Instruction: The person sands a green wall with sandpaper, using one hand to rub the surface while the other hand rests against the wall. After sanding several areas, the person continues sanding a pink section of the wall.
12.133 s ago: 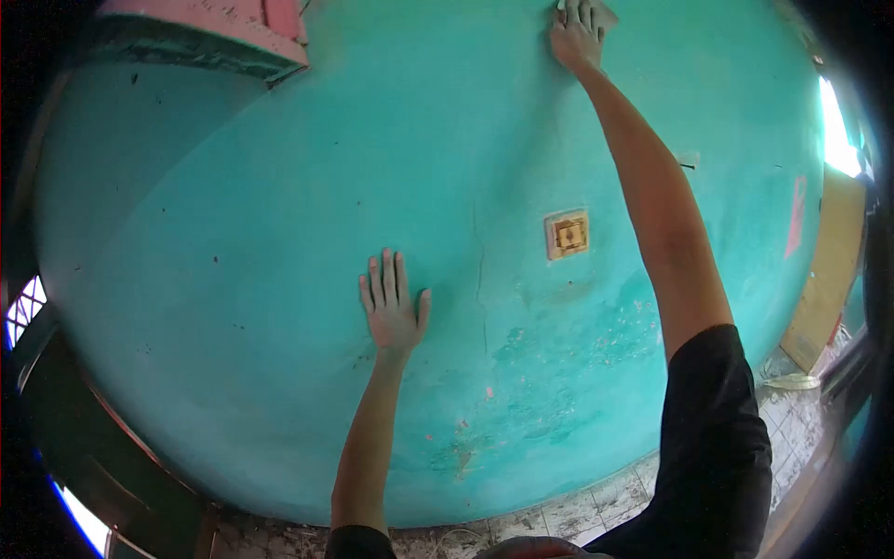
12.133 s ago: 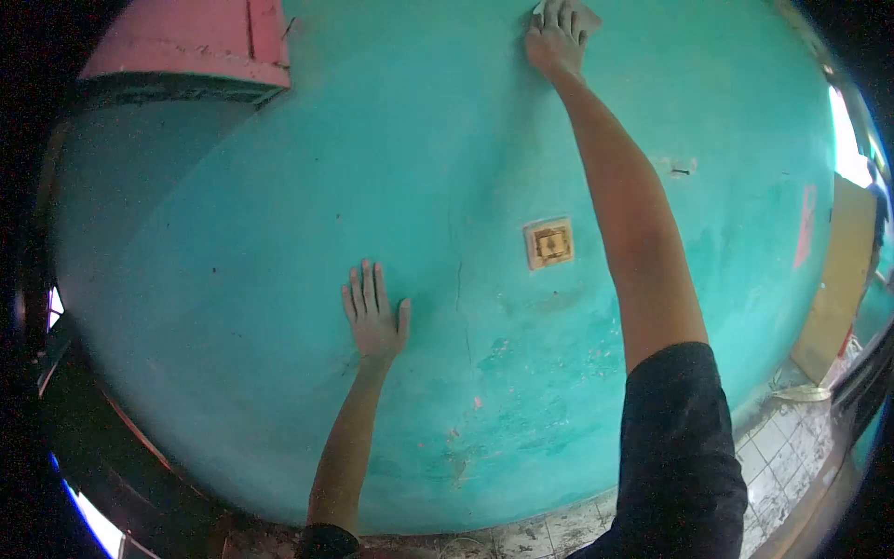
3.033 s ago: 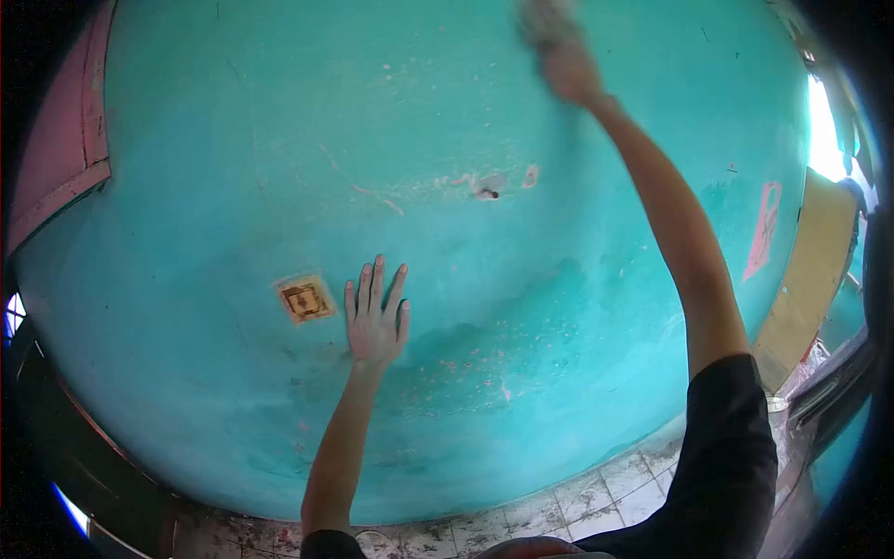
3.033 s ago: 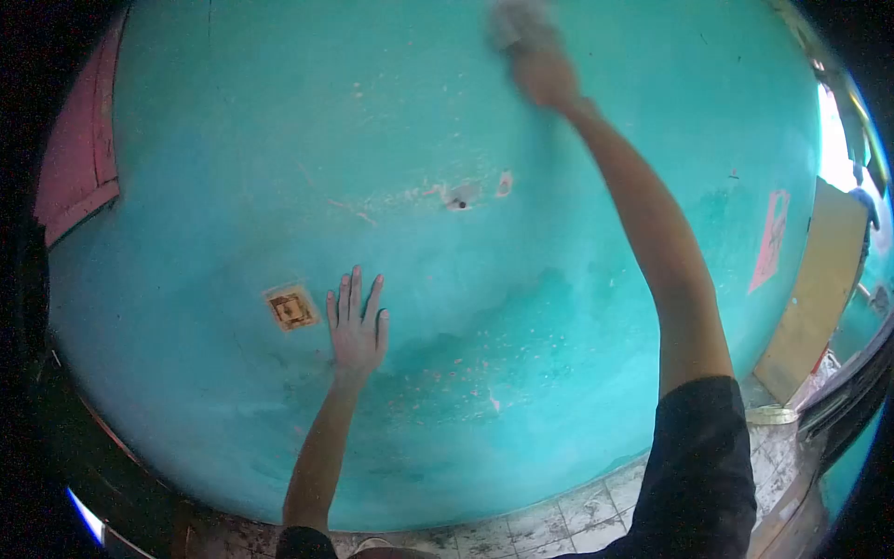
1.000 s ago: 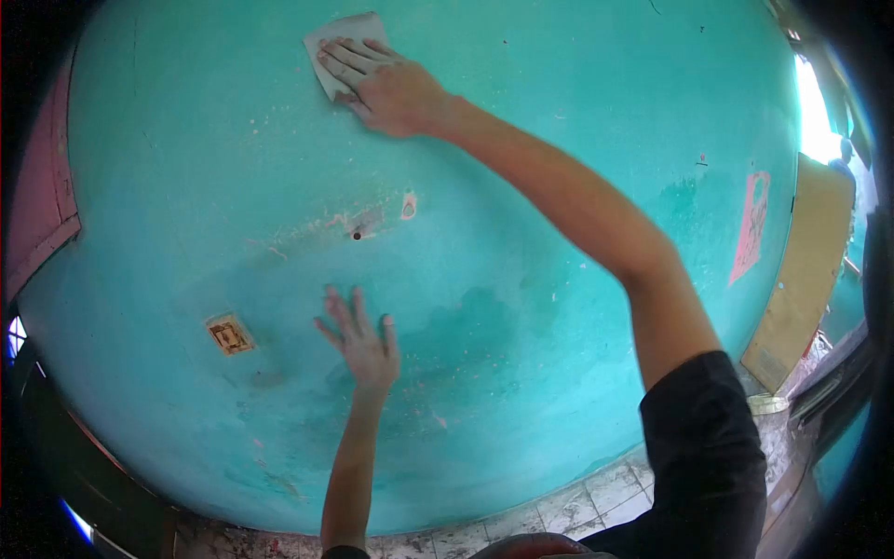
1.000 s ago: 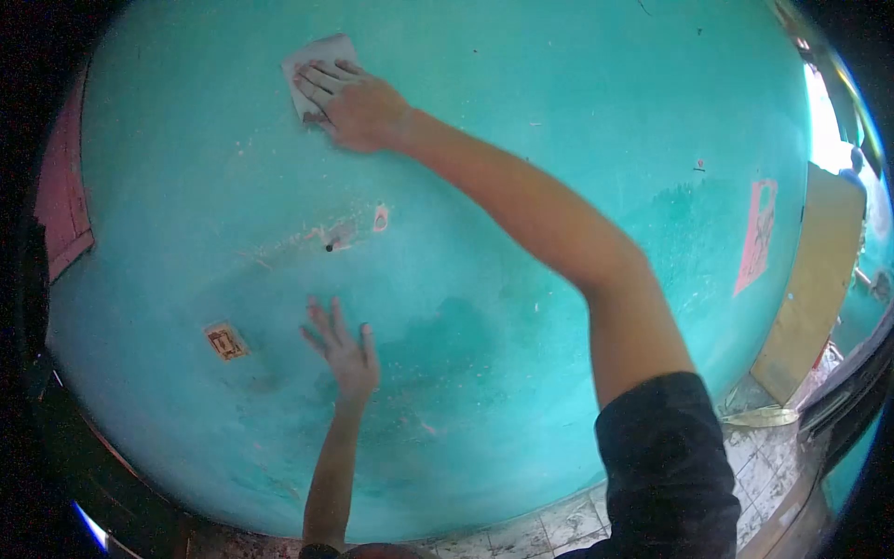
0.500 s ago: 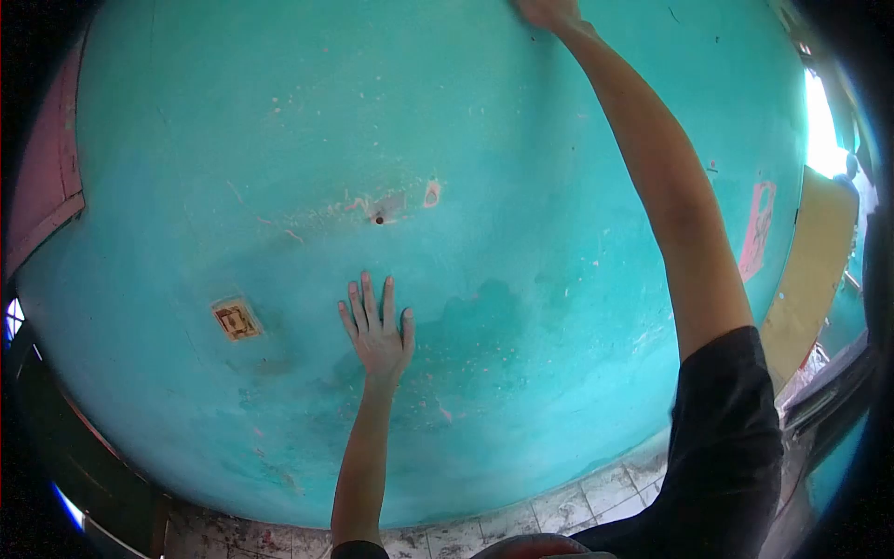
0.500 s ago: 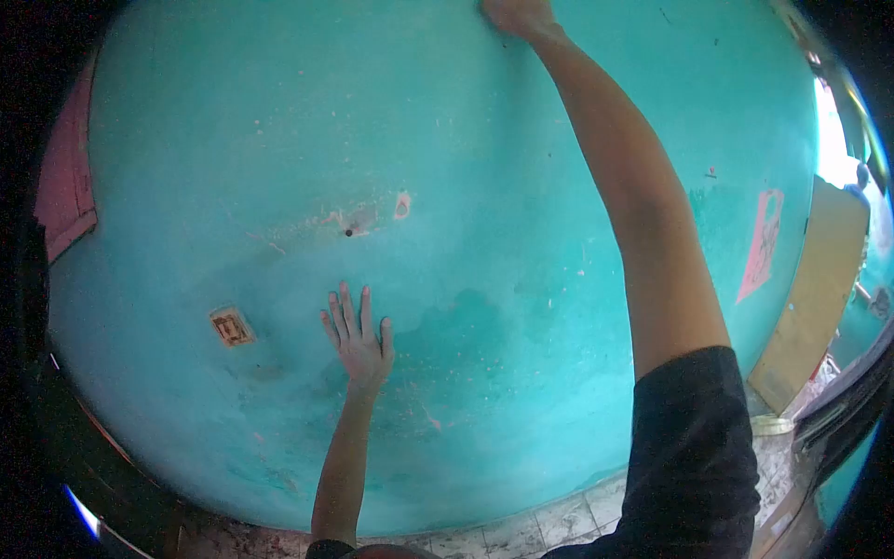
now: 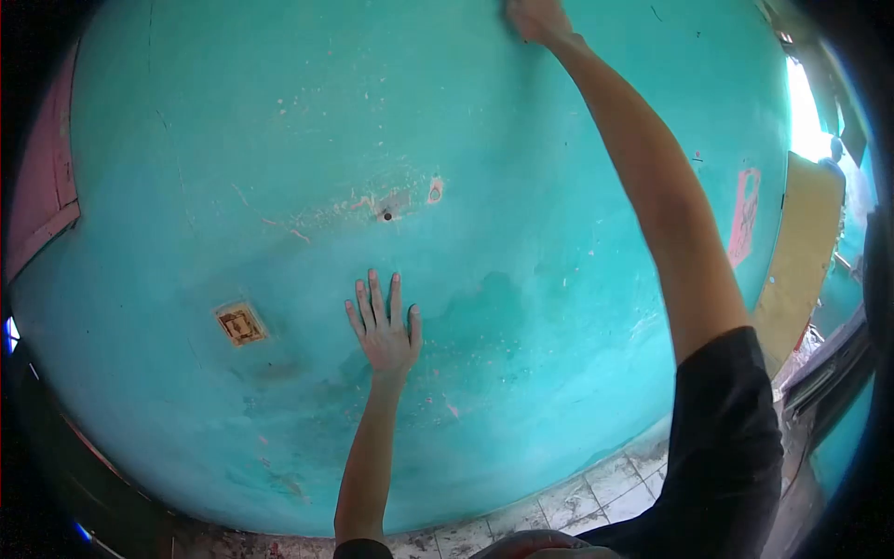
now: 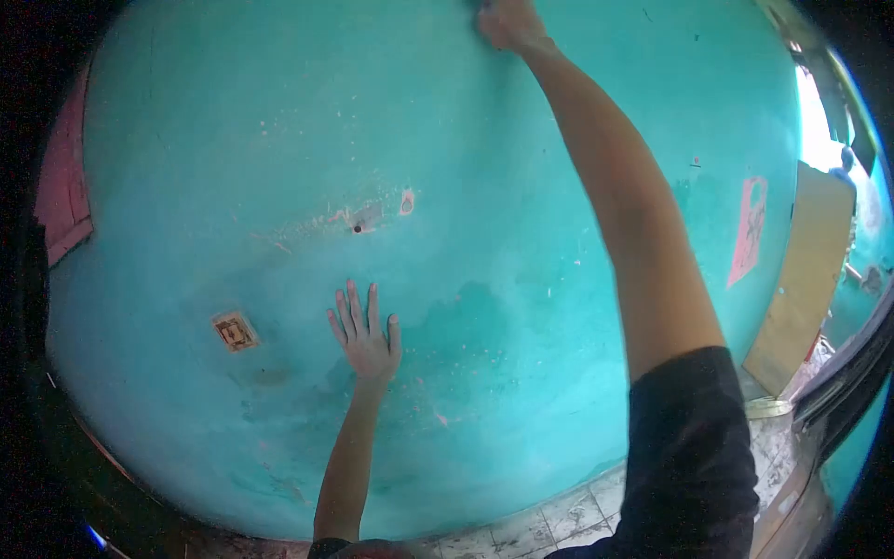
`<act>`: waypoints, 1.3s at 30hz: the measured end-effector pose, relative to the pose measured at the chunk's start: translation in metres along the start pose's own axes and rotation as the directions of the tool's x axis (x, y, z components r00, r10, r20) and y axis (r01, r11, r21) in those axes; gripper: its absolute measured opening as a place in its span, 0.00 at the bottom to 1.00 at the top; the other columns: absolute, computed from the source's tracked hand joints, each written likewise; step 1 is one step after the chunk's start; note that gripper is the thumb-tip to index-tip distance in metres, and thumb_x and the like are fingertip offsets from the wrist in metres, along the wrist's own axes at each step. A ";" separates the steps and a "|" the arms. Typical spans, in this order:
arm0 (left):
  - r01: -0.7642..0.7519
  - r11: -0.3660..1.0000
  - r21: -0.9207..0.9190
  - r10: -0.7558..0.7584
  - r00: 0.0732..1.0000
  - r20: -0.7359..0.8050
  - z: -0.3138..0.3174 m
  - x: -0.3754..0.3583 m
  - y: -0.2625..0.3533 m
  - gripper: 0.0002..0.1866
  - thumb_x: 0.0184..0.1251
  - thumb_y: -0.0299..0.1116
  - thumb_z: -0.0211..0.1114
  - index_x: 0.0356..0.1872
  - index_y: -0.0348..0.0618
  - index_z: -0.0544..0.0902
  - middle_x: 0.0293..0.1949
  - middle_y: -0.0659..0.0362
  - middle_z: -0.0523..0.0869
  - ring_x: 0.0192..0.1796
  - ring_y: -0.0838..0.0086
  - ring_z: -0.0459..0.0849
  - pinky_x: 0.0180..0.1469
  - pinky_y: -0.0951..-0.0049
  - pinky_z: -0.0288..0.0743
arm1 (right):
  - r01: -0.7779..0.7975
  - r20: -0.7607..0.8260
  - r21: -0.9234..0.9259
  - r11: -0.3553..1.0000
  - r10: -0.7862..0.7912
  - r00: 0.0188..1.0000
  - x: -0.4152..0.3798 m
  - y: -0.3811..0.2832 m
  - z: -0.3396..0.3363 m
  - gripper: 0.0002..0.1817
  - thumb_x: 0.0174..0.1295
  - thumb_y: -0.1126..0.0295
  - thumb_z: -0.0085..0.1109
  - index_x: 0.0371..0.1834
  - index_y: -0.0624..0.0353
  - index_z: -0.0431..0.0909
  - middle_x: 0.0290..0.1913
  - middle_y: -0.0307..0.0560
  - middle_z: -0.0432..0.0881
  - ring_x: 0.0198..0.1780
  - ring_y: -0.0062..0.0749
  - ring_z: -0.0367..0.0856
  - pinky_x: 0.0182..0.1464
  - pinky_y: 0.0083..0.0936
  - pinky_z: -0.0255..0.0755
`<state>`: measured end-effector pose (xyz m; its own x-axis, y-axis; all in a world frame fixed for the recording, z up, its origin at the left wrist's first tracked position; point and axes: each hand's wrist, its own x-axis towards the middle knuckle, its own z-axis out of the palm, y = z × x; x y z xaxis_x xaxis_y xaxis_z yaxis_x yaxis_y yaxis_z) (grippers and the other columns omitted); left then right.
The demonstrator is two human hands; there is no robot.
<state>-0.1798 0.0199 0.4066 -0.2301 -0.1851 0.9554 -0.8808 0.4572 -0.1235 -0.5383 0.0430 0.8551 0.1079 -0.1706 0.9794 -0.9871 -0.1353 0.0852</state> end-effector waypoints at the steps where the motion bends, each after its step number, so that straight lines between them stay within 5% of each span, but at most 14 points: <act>1: 0.009 1.000 -0.015 -0.009 1.000 0.003 0.000 0.004 0.000 0.30 0.82 0.49 0.49 0.79 0.48 0.68 0.82 0.46 0.57 0.84 0.47 0.52 0.81 0.37 0.40 | -0.115 -0.244 -0.031 0.993 0.104 0.964 0.009 0.006 0.023 0.30 0.77 0.65 0.38 0.78 0.72 0.58 0.81 0.64 0.58 0.82 0.54 0.54 0.82 0.46 0.48; 5: -0.017 1.000 -0.001 0.017 0.999 -0.029 0.006 0.007 0.000 0.30 0.82 0.48 0.49 0.79 0.48 0.67 0.83 0.46 0.57 0.84 0.46 0.52 0.81 0.38 0.39 | 0.371 -0.077 -0.175 0.912 -0.389 0.918 -0.024 -0.024 0.010 0.33 0.80 0.58 0.37 0.80 0.71 0.55 0.82 0.62 0.57 0.83 0.54 0.52 0.84 0.47 0.46; 8: -0.012 1.000 -0.026 0.012 1.000 -0.005 0.001 0.006 -0.002 0.30 0.82 0.48 0.49 0.79 0.48 0.67 0.83 0.46 0.57 0.84 0.46 0.51 0.81 0.37 0.38 | -0.106 -0.217 -0.087 0.991 0.085 0.972 -0.001 -0.001 0.031 0.33 0.82 0.56 0.34 0.83 0.67 0.51 0.84 0.59 0.53 0.85 0.51 0.49 0.85 0.45 0.44; 9: -0.019 1.000 -0.020 0.020 1.000 0.009 0.000 0.003 -0.004 0.31 0.82 0.48 0.49 0.79 0.48 0.67 0.83 0.46 0.57 0.84 0.45 0.51 0.81 0.37 0.38 | -0.282 0.137 0.090 0.955 0.268 0.954 -0.023 -0.075 -0.035 0.32 0.83 0.59 0.32 0.84 0.63 0.48 0.86 0.55 0.49 0.86 0.50 0.46 0.86 0.43 0.40; 12: -0.033 0.999 -0.002 0.033 0.999 0.002 0.004 0.003 -0.005 0.31 0.81 0.48 0.49 0.79 0.47 0.67 0.83 0.45 0.57 0.84 0.45 0.51 0.81 0.36 0.38 | 0.257 -0.008 -0.091 0.962 -0.258 0.966 -0.024 -0.051 0.001 0.31 0.83 0.60 0.31 0.83 0.65 0.51 0.85 0.56 0.50 0.85 0.50 0.46 0.86 0.43 0.40; 17: -0.042 0.999 0.003 0.042 0.999 0.023 0.001 -0.001 -0.004 0.31 0.81 0.48 0.50 0.79 0.46 0.67 0.82 0.45 0.57 0.84 0.44 0.51 0.81 0.36 0.38 | -0.149 0.181 0.019 0.989 0.143 0.973 -0.015 -0.068 -0.015 0.31 0.82 0.62 0.36 0.83 0.64 0.51 0.86 0.54 0.49 0.86 0.43 0.46 0.86 0.42 0.40; 20: -0.051 0.998 0.023 0.051 0.999 -0.002 0.003 0.005 -0.004 0.32 0.80 0.48 0.50 0.79 0.46 0.67 0.82 0.45 0.57 0.84 0.44 0.51 0.81 0.36 0.38 | 0.229 0.033 -0.105 0.968 -0.226 0.973 -0.033 -0.048 -0.011 0.30 0.82 0.62 0.34 0.82 0.64 0.54 0.85 0.57 0.51 0.85 0.46 0.47 0.86 0.43 0.41; 24: -0.036 0.999 0.001 0.035 0.999 0.028 -0.002 0.005 -0.004 0.32 0.80 0.48 0.51 0.79 0.45 0.67 0.83 0.45 0.56 0.84 0.44 0.50 0.81 0.36 0.38 | -0.057 -0.138 -0.173 0.983 0.033 0.990 -0.012 -0.041 0.006 0.30 0.80 0.65 0.37 0.84 0.61 0.53 0.85 0.54 0.51 0.86 0.43 0.47 0.87 0.42 0.39; 26: -0.029 1.000 -0.010 0.030 0.999 0.043 -0.003 0.000 -0.003 0.32 0.80 0.48 0.51 0.79 0.45 0.67 0.83 0.45 0.56 0.84 0.44 0.50 0.81 0.36 0.37 | -0.088 0.176 -0.028 0.996 0.092 0.980 -0.026 -0.052 -0.009 0.31 0.81 0.65 0.36 0.85 0.59 0.49 0.86 0.53 0.49 0.86 0.42 0.45 0.87 0.42 0.37; 30: -0.030 1.000 -0.003 0.030 0.999 0.041 -0.004 0.000 -0.006 0.31 0.80 0.49 0.51 0.79 0.47 0.67 0.83 0.46 0.56 0.84 0.46 0.50 0.81 0.37 0.39 | 0.247 -0.018 -0.141 0.959 -0.252 0.967 -0.029 -0.042 -0.016 0.30 0.82 0.63 0.32 0.84 0.60 0.51 0.85 0.58 0.49 0.86 0.46 0.44 0.86 0.42 0.37; 32: -0.012 1.000 -0.010 0.012 0.999 0.038 -0.004 0.001 -0.002 0.31 0.80 0.49 0.51 0.79 0.50 0.68 0.83 0.47 0.57 0.84 0.47 0.52 0.81 0.37 0.40 | 0.025 0.173 -0.497 0.867 0.070 0.982 -0.028 -0.084 -0.028 0.31 0.81 0.64 0.35 0.84 0.60 0.50 0.86 0.54 0.50 0.86 0.43 0.45 0.86 0.42 0.38; 33: 0.000 1.000 -0.019 0.000 0.999 0.044 -0.003 0.000 -0.001 0.31 0.80 0.50 0.51 0.79 0.51 0.68 0.83 0.48 0.57 0.84 0.47 0.52 0.81 0.38 0.40 | -0.070 -0.116 0.006 0.998 0.070 0.991 -0.004 -0.056 0.036 0.32 0.79 0.65 0.37 0.84 0.60 0.50 0.85 0.57 0.50 0.86 0.44 0.46 0.86 0.42 0.39; 37: -0.001 1.000 -0.031 0.003 0.997 0.073 -0.005 0.002 -0.005 0.30 0.81 0.49 0.50 0.79 0.51 0.68 0.84 0.47 0.55 0.85 0.48 0.49 0.81 0.37 0.38 | 0.320 0.313 -0.238 0.917 -0.240 0.919 -0.013 -0.039 -0.003 0.32 0.81 0.62 0.35 0.82 0.71 0.49 0.84 0.66 0.49 0.85 0.52 0.48 0.86 0.43 0.41; 39: 0.010 0.998 -0.056 -0.006 0.998 0.068 -0.011 0.007 -0.003 0.30 0.81 0.49 0.50 0.79 0.52 0.68 0.83 0.46 0.54 0.85 0.48 0.49 0.81 0.37 0.37 | 0.130 0.112 -0.143 0.981 -0.114 0.987 -0.001 -0.034 -0.001 0.33 0.81 0.62 0.34 0.82 0.72 0.48 0.84 0.64 0.49 0.85 0.51 0.47 0.86 0.43 0.41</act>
<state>-0.1740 0.0264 0.4166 -0.2522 -0.2467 0.9357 -0.8586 0.5030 -0.0988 -0.5052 0.0485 0.8515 0.2327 -0.2619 0.9366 -0.9714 -0.0150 0.2371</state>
